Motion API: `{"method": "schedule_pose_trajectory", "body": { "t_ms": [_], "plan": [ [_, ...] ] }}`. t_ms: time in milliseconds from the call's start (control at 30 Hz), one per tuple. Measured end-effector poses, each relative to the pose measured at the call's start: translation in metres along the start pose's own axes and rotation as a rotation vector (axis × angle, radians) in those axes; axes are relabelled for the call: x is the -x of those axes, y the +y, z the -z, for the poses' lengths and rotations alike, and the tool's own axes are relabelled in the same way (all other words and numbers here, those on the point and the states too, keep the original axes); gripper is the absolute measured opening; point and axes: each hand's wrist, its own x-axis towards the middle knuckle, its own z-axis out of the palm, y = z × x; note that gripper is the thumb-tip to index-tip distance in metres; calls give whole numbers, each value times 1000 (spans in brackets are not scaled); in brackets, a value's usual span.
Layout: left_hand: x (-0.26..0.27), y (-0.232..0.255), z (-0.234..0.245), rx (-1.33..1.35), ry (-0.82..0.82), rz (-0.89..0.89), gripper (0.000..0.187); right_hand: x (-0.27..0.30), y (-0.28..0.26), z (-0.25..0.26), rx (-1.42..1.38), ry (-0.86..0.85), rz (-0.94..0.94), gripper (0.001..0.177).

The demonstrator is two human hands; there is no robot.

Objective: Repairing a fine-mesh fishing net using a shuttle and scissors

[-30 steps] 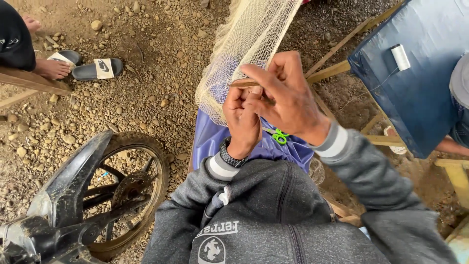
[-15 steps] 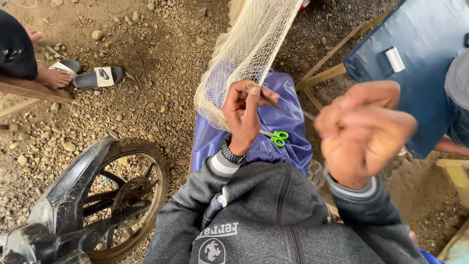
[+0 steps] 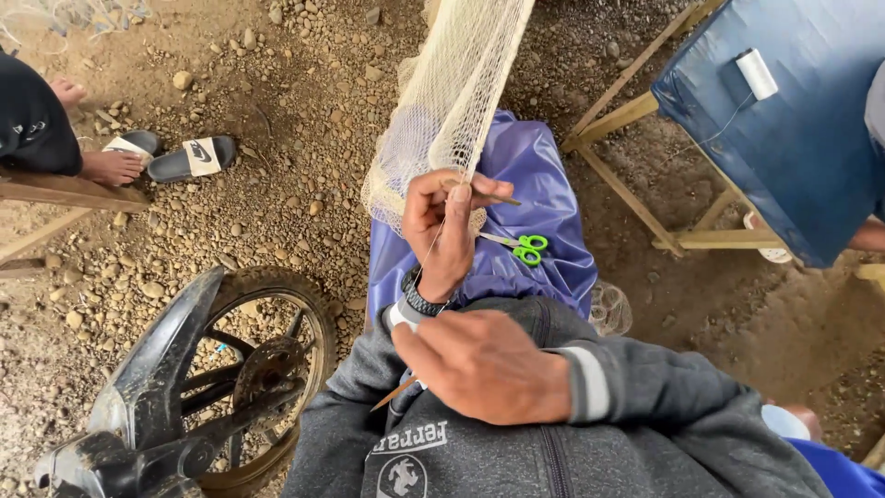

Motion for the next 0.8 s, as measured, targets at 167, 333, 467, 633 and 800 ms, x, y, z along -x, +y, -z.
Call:
{"method": "schedule_pose_trajectory", "body": {
  "t_ms": [167,333,467,633,800],
  "plan": [
    [16,6,10,28,-9,-84,10,12,6,-61,136,35,92,18],
    [24,3,7,6,-2,-159,10,11,3,-68,156,12,119,21],
    [23,-10,10,-75,26,-313,10,10,9,-87,152,97,87,27],
    [18,-14,9,-49,-21,-273,11,-3,4,-64,-55,-12,93,22],
    [12,-10,9,-142,3,-358,10,4,9,-69,76,-4,108,20]
  ]
}}
